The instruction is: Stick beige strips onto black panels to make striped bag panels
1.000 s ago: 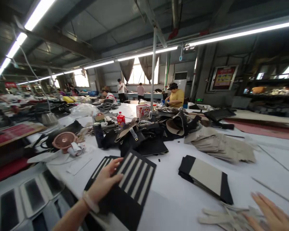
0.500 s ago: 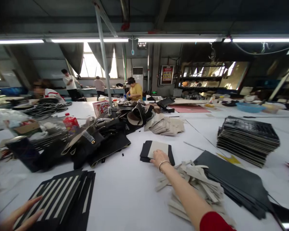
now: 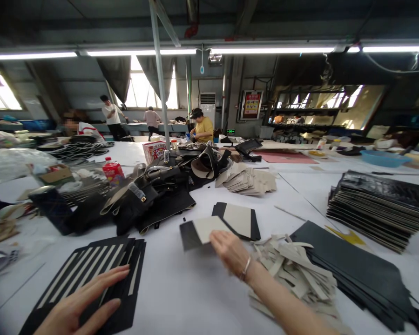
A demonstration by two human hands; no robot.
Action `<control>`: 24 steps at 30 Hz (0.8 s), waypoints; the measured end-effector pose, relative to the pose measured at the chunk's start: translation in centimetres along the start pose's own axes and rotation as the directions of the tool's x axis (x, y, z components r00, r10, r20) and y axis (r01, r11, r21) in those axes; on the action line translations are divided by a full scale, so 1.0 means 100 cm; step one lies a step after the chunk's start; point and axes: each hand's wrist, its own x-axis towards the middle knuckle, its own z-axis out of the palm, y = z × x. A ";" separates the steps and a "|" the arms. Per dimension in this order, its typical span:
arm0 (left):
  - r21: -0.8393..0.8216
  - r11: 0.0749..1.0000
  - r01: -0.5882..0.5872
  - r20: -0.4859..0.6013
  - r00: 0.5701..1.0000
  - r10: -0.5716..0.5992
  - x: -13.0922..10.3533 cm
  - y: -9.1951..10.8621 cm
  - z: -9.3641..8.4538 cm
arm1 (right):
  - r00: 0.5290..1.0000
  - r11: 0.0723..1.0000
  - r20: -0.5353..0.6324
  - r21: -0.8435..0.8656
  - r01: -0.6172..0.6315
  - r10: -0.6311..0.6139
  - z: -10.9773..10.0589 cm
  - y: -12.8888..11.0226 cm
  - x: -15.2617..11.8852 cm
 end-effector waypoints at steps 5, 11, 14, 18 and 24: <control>0.009 0.982 -0.186 0.236 0.955 0.179 0.023 0.051 0.074 | 0.944 0.906 -0.057 0.268 0.328 -0.325 0.045 -0.061 -0.060; 0.027 0.951 -0.307 0.455 0.851 0.262 0.040 0.050 0.166 | 0.986 0.823 -0.047 0.557 -0.107 0.160 0.060 -0.061 -0.073; 0.132 0.925 -0.355 0.432 0.861 0.269 0.048 0.059 0.170 | 0.883 0.739 0.000 0.547 -0.393 0.470 0.056 -0.046 -0.054; 0.198 0.904 -0.379 0.443 0.857 0.262 0.060 0.074 0.163 | 0.786 0.657 0.168 0.461 -0.597 0.595 0.058 -0.025 -0.022; 0.145 0.899 -0.414 0.558 0.784 0.271 0.074 0.054 0.194 | 0.849 0.726 0.172 0.452 -0.518 0.499 0.091 -0.006 -0.010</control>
